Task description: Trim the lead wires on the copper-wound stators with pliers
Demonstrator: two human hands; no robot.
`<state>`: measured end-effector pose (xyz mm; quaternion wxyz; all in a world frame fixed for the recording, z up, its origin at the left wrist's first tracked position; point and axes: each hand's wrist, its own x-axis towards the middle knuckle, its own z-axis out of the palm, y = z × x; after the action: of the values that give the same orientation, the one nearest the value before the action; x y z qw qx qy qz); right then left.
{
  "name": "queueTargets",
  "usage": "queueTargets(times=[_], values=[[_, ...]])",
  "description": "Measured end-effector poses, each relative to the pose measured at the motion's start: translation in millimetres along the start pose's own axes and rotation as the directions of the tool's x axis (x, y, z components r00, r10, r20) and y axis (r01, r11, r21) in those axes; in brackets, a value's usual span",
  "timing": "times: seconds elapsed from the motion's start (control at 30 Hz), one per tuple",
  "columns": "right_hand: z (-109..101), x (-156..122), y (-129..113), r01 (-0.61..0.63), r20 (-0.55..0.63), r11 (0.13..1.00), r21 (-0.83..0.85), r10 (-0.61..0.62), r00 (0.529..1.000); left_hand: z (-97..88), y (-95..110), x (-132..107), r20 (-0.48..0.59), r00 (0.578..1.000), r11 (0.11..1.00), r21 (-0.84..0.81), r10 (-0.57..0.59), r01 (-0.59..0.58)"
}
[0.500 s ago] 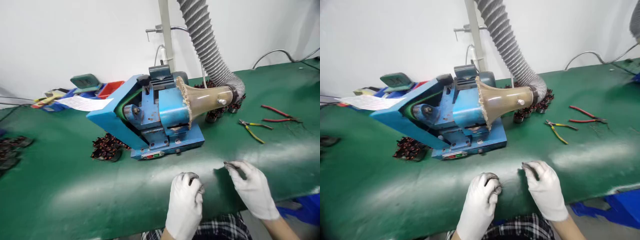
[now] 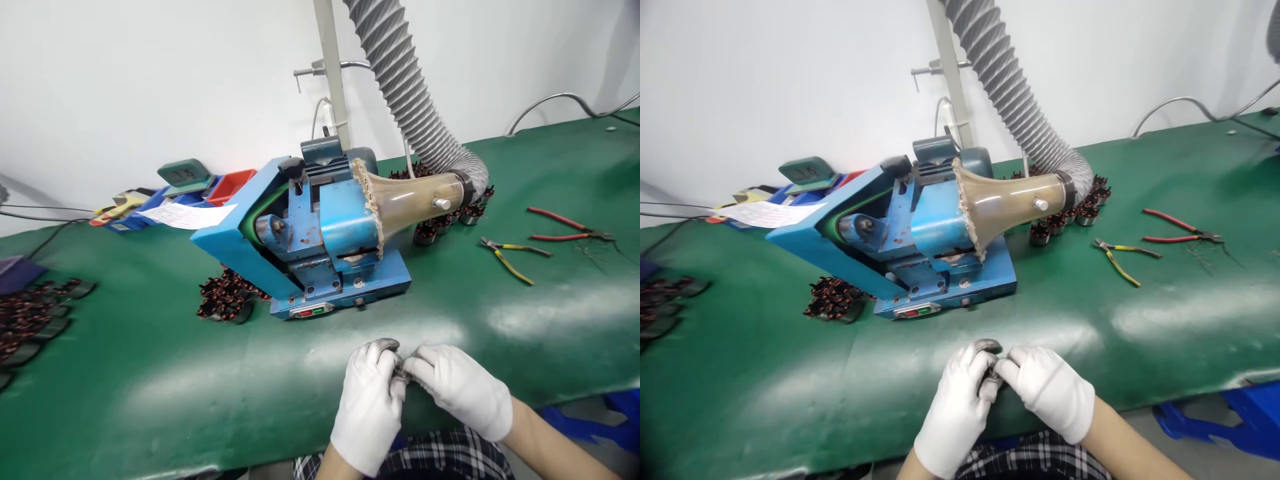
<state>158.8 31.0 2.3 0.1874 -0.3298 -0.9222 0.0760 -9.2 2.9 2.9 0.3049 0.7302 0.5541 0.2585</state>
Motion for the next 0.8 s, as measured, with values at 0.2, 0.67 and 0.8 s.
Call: queueTargets(times=[0.2, 0.67, 0.8], values=[[12, -4, 3, -0.219, 0.053, 0.923, 0.317, 0.214, 0.975, -3.7, -25, -3, -0.103, 0.995, 1.000, 0.008, 0.017, -0.016], [-20, 9, -25, -0.419, -0.017, 0.728, 0.543, 0.508, 0.861, -2.6, -11, -19, -0.303, 0.952, 0.927, -0.367, -0.038, -0.080], [-36, 17, -28, -0.593, 0.328, 0.420, 0.687, 0.549, 0.769, -20.1, -1, -28, -0.393, 0.919, 0.967, -0.221, 0.029, -0.126]])
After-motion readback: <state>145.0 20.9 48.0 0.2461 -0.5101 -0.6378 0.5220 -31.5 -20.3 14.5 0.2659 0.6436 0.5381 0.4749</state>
